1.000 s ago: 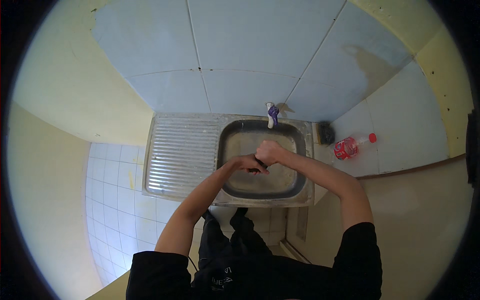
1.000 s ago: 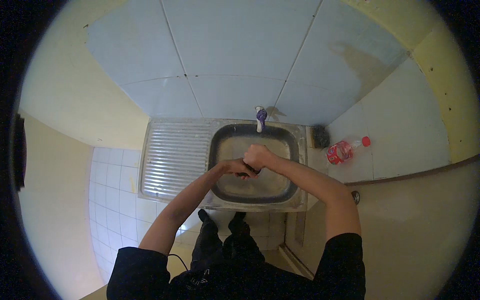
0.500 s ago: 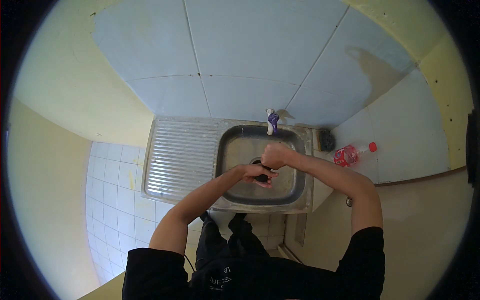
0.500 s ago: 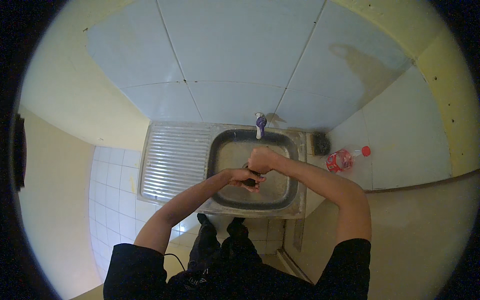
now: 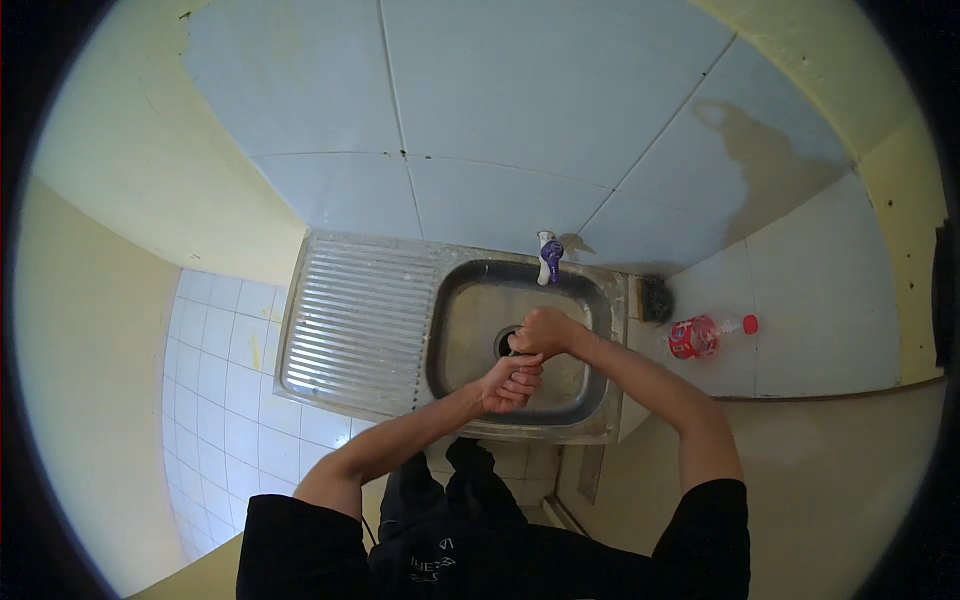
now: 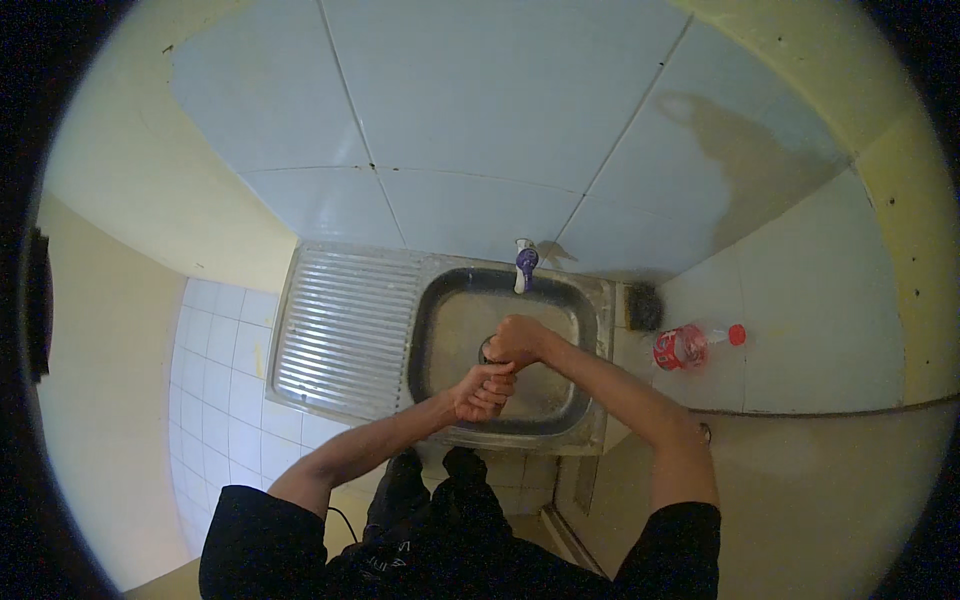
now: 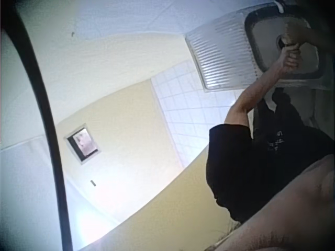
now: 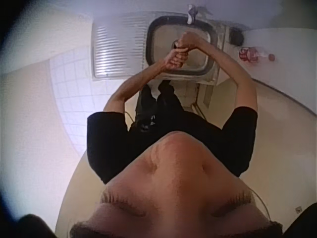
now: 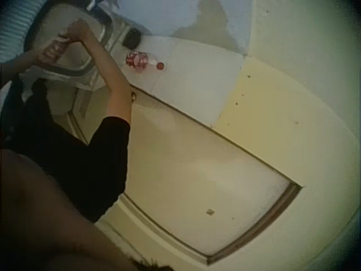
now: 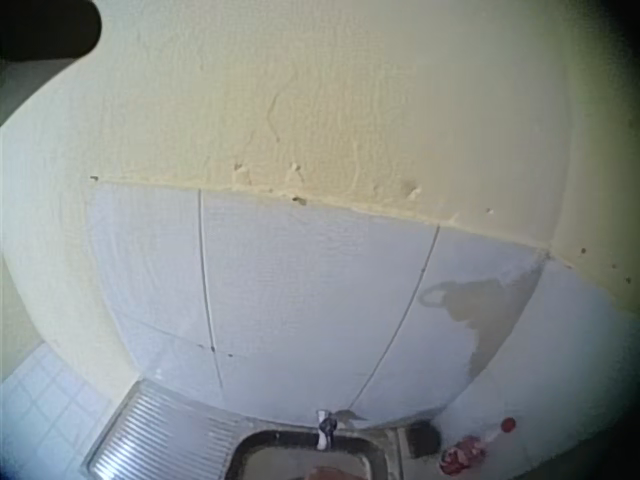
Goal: The person scrapes yellow residue from tile joints using a metal tool, washes a black cloth in a sink, wrings the cloth, and wipes the joints.
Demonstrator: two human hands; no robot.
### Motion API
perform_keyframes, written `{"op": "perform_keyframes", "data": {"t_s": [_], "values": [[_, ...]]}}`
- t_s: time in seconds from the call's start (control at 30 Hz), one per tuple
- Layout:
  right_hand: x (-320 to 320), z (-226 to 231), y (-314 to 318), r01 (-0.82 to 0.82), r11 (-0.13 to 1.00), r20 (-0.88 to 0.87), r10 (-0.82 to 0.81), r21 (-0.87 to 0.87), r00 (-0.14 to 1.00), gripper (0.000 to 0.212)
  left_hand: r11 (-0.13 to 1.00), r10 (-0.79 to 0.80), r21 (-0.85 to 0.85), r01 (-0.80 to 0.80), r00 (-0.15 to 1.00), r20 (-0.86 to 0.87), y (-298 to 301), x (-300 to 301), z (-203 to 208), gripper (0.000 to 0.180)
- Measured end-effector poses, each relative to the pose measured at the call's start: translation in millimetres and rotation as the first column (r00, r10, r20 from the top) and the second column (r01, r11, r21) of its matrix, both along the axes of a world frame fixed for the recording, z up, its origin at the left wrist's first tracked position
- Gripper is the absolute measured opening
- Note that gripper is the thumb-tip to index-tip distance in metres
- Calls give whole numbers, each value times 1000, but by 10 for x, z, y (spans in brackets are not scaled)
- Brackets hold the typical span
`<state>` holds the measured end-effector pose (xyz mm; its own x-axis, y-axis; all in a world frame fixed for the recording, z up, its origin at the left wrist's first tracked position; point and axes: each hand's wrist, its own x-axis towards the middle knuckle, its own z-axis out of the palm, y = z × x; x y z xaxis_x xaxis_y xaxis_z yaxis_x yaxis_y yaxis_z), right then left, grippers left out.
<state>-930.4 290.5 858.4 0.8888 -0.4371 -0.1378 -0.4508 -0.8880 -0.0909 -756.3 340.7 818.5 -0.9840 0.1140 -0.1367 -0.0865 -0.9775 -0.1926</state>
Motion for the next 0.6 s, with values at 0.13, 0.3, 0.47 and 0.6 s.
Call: {"op": "perform_keyframes", "data": {"t_s": [0.13, 0.3, 0.47, 0.6], "values": [[47, -476, 79, 152, 988, 240, -142, -26, 960, 28, 896, 268, 356, -266, 962, 43, 156, 24, 55, 36], [135, -595, 191, 235, 968, 378, -251, 89, 891, 26, 679, 503, 603, -420, 863, 35, 286, -43, 10, 34], [162, -596, 158, 257, 960, 439, -279, 110, 854, 22, 618, 576, 580, -530, 808, 125, 270, -76, -7, 32], [177, -646, 150, 276, 956, 395, -293, 100, 871, 23, 647, 542, 582, -493, 834, 104, 220, -19, -8, 31]]}}
